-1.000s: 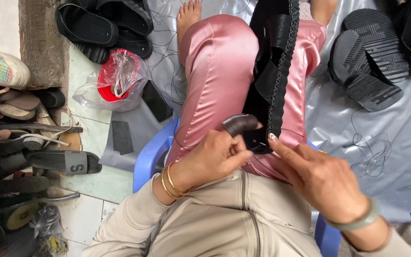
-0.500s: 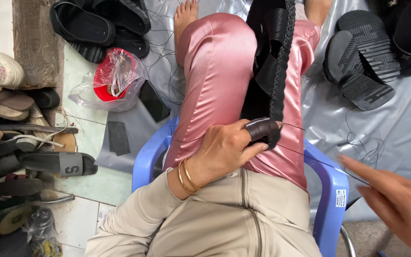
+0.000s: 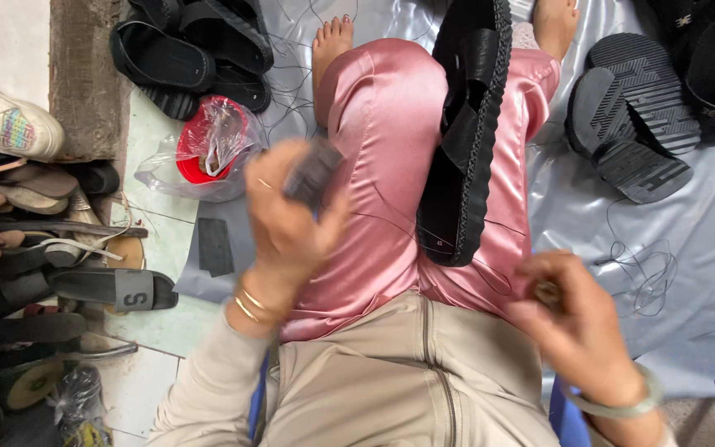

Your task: The person sits cross-legged on a chair and sews a black slip-on shoe using a needle and thread. They repeatedly push the needle through the shoe's sole and pull the thread tight to secure the stitching.

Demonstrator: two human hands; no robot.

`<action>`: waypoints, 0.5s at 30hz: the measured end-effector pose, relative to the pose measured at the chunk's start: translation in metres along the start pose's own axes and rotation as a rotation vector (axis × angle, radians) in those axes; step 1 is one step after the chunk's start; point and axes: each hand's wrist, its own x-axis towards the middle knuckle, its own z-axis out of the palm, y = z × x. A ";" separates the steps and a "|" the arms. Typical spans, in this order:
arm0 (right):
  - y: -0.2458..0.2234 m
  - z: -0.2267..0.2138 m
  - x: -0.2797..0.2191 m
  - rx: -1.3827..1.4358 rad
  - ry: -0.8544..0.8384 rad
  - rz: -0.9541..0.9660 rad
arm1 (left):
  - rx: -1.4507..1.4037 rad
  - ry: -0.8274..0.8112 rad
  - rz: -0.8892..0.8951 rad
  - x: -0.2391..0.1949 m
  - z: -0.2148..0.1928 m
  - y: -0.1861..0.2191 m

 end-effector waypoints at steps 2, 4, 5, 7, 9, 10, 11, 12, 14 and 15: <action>-0.016 0.016 0.013 -0.420 0.090 -0.304 | -0.309 -0.072 -0.075 -0.011 0.002 0.026; -0.012 0.020 0.015 -0.140 0.036 -0.222 | -0.284 -0.157 0.120 -0.012 0.007 0.040; -0.010 0.022 0.017 0.140 -0.018 -0.134 | -0.257 -0.245 0.317 -0.012 0.010 0.047; -0.005 0.020 0.011 0.326 -0.011 0.018 | -0.182 -0.263 0.306 -0.015 0.018 0.045; -0.004 0.018 0.012 0.510 0.007 0.160 | -0.105 -0.274 0.305 -0.014 0.019 0.047; -0.006 0.018 0.012 0.480 -0.119 0.116 | -0.440 -0.356 0.197 -0.013 0.015 0.052; -0.007 0.017 0.013 0.447 -0.244 0.071 | -0.774 -0.432 0.082 -0.011 0.012 0.057; -0.013 0.017 0.015 0.449 -0.245 0.074 | -0.775 -0.434 0.080 -0.003 0.000 0.059; -0.024 0.017 0.019 0.257 -0.446 -0.179 | -1.144 -0.654 0.027 0.013 -0.023 0.063; -0.024 0.012 0.013 0.259 -0.445 -0.175 | -1.147 -0.658 0.025 0.005 -0.017 0.048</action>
